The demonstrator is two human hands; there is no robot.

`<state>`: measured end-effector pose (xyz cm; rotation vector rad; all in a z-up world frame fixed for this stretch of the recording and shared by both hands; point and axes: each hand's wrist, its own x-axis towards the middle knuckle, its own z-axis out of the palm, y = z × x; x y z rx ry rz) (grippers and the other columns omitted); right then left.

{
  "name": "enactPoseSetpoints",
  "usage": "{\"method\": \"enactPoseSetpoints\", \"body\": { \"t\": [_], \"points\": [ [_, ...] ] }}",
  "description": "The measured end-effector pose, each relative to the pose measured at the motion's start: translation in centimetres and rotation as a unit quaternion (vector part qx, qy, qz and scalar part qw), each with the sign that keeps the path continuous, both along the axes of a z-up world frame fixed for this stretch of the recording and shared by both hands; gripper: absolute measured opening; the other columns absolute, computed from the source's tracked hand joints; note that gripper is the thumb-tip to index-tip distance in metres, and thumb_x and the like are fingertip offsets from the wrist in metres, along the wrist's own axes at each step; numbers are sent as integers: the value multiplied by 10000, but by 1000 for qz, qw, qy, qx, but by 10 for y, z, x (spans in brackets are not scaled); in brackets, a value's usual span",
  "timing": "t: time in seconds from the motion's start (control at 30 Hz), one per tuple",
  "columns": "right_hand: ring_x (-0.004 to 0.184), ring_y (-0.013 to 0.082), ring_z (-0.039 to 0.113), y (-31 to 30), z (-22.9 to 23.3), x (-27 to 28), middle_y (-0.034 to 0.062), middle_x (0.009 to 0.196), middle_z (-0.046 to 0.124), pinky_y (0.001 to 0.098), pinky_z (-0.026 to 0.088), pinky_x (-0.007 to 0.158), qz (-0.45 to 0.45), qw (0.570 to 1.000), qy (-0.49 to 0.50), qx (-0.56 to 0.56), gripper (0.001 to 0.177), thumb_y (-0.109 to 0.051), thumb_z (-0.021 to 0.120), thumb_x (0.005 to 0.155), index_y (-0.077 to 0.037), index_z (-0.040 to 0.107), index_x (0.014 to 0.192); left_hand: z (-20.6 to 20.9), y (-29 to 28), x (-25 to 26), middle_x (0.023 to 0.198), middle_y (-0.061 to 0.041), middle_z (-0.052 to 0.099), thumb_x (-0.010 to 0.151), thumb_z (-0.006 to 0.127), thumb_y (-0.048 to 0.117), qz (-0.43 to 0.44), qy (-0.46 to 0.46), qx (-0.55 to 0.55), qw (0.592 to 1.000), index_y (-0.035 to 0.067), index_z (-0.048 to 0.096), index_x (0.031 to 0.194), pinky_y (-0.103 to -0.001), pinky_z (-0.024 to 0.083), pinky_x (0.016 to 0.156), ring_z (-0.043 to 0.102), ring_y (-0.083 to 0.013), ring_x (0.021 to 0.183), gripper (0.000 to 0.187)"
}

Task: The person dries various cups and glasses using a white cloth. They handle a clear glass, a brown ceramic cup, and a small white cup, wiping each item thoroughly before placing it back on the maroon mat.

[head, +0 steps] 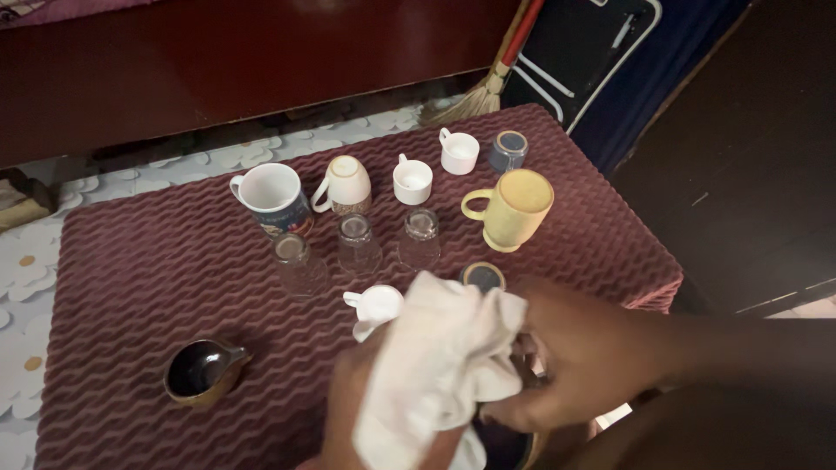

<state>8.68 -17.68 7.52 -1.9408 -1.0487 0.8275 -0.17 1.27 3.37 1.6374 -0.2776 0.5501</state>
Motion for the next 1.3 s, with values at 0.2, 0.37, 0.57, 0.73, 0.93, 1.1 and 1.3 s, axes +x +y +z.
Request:
{"method": "enactPoseSetpoints", "body": {
  "t": [0.2, 0.37, 0.57, 0.73, 0.93, 1.1, 1.3],
  "points": [
    [1005, 90, 687, 4, -5, -1, 0, 1095, 724, 275, 589, 839, -57, 991, 114, 50, 578, 10, 716, 732, -66, 596, 1292, 8, -4, 5, 1065, -106, 713, 814, 778, 13, -7, -66, 68, 995, 16, 698, 1159, -333, 573, 869, 719, -217, 988, 354],
    [927, 119, 644, -4, -8, 1, 72, 1059, 717, 293, 576, 790, -78, 982, 138, -107, 433, -90, 760, 816, -22, 655, 1231, 11, 0, 8, 1080, -110, 704, 819, 781, 14, -38, -53, 31, 997, 16, 694, 1167, -337, 572, 883, 718, -227, 1006, 358],
    [896, 70, 617, 3, 3, -1, 14, 997, 688, 253, 539, 769, -77, 983, 163, 34, 491, -68, 652, 730, -17, 626, 1217, 8, -6, 7, 1098, -87, 731, 854, 773, 29, -18, -13, 9, 1000, 27, 720, 1164, -317, 590, 906, 747, -208, 1025, 314],
    [811, 88, 657, 5, 8, -8, -6, 928, 721, 286, 545, 683, -102, 986, 111, -73, 422, -91, 725, 752, -63, 658, 1168, -8, -17, 9, 1072, -52, 760, 862, 776, 56, 56, 23, 27, 998, 50, 748, 1134, -303, 576, 927, 746, -170, 1032, 273],
    [800, 100, 610, 0, -15, -1, 57, 831, 657, 303, 525, 697, -85, 981, 172, -20, 224, -29, 740, 762, 15, 641, 958, -22, 4, 15, 1022, -99, 764, 866, 746, -1, -15, 149, -242, 958, -5, 726, 1102, -307, 573, 786, 712, -158, 912, 237],
    [918, 86, 690, -4, -10, 8, 27, 975, 737, 279, 580, 816, -112, 978, 174, 9, 384, -25, 722, 712, -29, 668, 1092, -12, 15, 7, 1079, -111, 758, 859, 749, 30, 31, 68, -88, 993, 6, 717, 1137, -340, 559, 867, 719, -206, 994, 281],
    [1066, 91, 652, 7, 8, 1, 52, 1156, 714, 254, 529, 951, -14, 987, 121, 105, 504, -34, 669, 760, -20, 618, 1261, -7, -8, 4, 1148, -125, 750, 850, 752, 67, 47, -99, 127, 986, 19, 706, 1179, -380, 543, 965, 728, -264, 1092, 335]
  ]
}}
